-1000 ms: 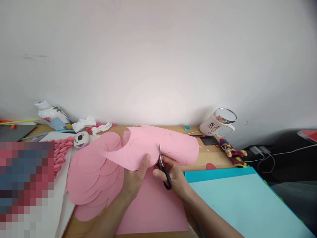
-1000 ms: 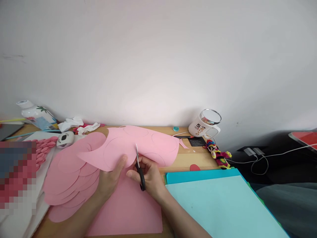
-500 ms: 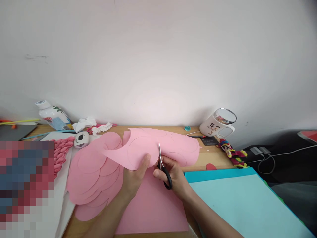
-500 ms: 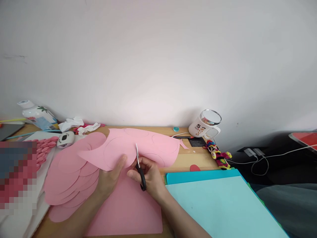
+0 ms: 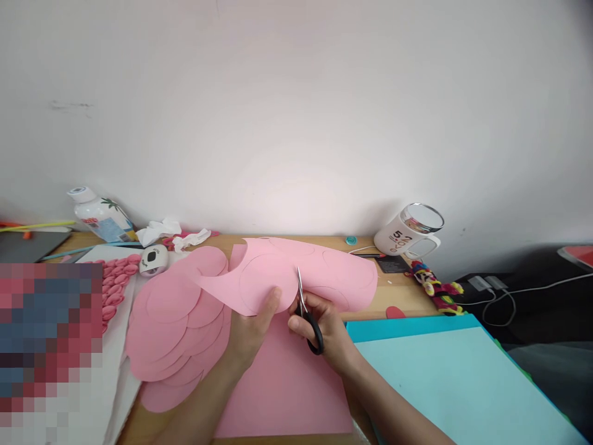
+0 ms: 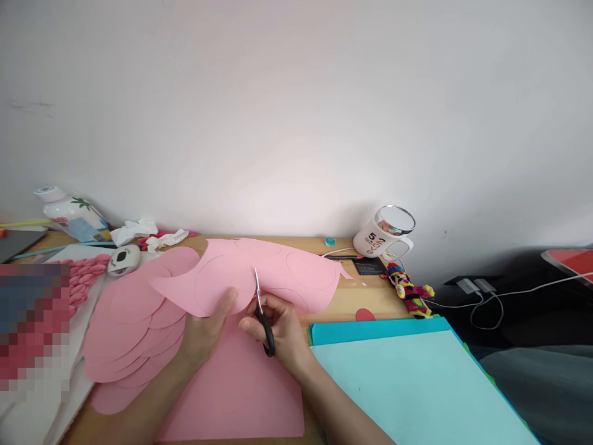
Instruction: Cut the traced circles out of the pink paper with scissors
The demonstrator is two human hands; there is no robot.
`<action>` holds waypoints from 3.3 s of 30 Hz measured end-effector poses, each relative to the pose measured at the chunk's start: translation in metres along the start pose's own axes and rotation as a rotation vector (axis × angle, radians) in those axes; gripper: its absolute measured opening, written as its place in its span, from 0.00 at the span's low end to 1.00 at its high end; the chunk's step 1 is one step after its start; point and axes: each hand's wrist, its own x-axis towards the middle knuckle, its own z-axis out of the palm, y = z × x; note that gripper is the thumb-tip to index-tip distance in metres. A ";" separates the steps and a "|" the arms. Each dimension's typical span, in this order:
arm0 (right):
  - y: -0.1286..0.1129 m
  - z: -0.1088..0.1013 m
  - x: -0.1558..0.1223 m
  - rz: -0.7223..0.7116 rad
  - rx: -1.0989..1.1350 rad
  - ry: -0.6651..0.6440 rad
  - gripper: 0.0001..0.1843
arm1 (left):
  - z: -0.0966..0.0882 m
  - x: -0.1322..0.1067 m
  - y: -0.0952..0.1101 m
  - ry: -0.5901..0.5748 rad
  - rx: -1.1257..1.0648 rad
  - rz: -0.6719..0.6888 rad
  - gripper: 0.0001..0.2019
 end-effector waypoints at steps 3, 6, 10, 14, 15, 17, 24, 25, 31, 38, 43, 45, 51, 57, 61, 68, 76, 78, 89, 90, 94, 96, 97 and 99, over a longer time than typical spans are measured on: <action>0.000 0.000 0.000 -0.002 0.001 -0.001 0.17 | 0.000 0.000 -0.001 0.001 -0.024 -0.007 0.23; -0.001 0.000 0.000 -0.001 -0.006 0.006 0.16 | 0.001 0.001 -0.001 0.006 -0.065 -0.018 0.25; 0.000 0.001 0.000 -0.003 -0.003 0.016 0.17 | 0.003 0.002 0.001 -0.007 -0.139 -0.025 0.25; 0.003 0.004 0.000 -0.038 0.008 0.051 0.17 | 0.005 0.001 0.002 -0.023 -0.160 -0.015 0.23; 0.004 0.004 0.000 -0.052 0.001 0.060 0.17 | 0.005 0.000 0.002 -0.019 -0.137 -0.025 0.24; 0.007 0.004 0.000 -0.073 -0.019 0.067 0.17 | 0.005 -0.002 0.000 0.005 -0.081 -0.050 0.24; 0.008 0.002 0.002 -0.119 0.033 0.015 0.14 | 0.005 -0.006 -0.003 0.024 0.011 -0.054 0.24; 0.007 0.002 0.003 -0.116 0.042 0.010 0.14 | 0.005 -0.006 -0.003 0.026 0.024 -0.053 0.23; 0.003 0.002 0.001 -0.102 0.051 -0.008 0.14 | 0.004 -0.006 -0.001 0.018 0.050 -0.059 0.25; 0.001 -0.001 0.001 -0.078 0.009 -0.023 0.15 | 0.004 -0.006 0.001 0.000 0.017 -0.047 0.26; 0.000 -0.003 0.001 -0.063 -0.019 -0.015 0.17 | 0.004 -0.006 0.004 0.000 0.009 -0.058 0.25; 0.000 -0.003 0.001 -0.053 -0.034 -0.019 0.18 | 0.004 -0.006 0.005 0.007 0.004 -0.065 0.25; 0.000 -0.003 0.001 -0.062 -0.023 -0.021 0.17 | 0.005 -0.006 0.001 0.023 -0.018 -0.073 0.25; 0.001 -0.003 0.001 -0.082 0.015 -0.030 0.14 | 0.005 -0.006 0.001 0.006 -0.009 -0.057 0.24; 0.000 -0.002 0.001 -0.089 0.008 -0.028 0.14 | 0.005 -0.006 0.005 -0.016 0.002 -0.049 0.23; -0.002 -0.002 0.001 -0.077 -0.041 -0.015 0.16 | 0.005 -0.006 0.012 -0.034 0.010 -0.100 0.22; -0.001 -0.002 0.002 -0.080 -0.055 -0.019 0.17 | 0.006 -0.006 0.011 -0.017 -0.005 -0.096 0.23; -0.001 -0.001 0.002 -0.080 -0.050 -0.017 0.17 | 0.005 -0.006 0.009 -0.013 -0.004 -0.084 0.23; -0.003 -0.001 0.001 -0.068 -0.040 -0.017 0.18 | 0.005 -0.006 0.005 0.001 -0.027 -0.079 0.20; -0.002 -0.001 0.001 -0.070 -0.040 -0.016 0.18 | 0.005 -0.006 0.004 0.010 -0.028 -0.073 0.21; 0.000 -0.002 0.001 -0.051 -0.045 -0.009 0.18 | 0.005 -0.006 0.000 0.034 -0.015 -0.056 0.23; 0.000 -0.002 0.001 -0.035 -0.040 -0.008 0.18 | 0.004 -0.005 0.000 0.045 -0.011 -0.053 0.24; 0.000 -0.002 0.002 -0.033 -0.036 -0.006 0.18 | 0.004 -0.005 0.001 0.045 -0.009 -0.060 0.25; 0.000 -0.002 0.002 -0.043 -0.030 -0.005 0.18 | 0.003 -0.004 0.003 0.028 -0.004 -0.088 0.26</action>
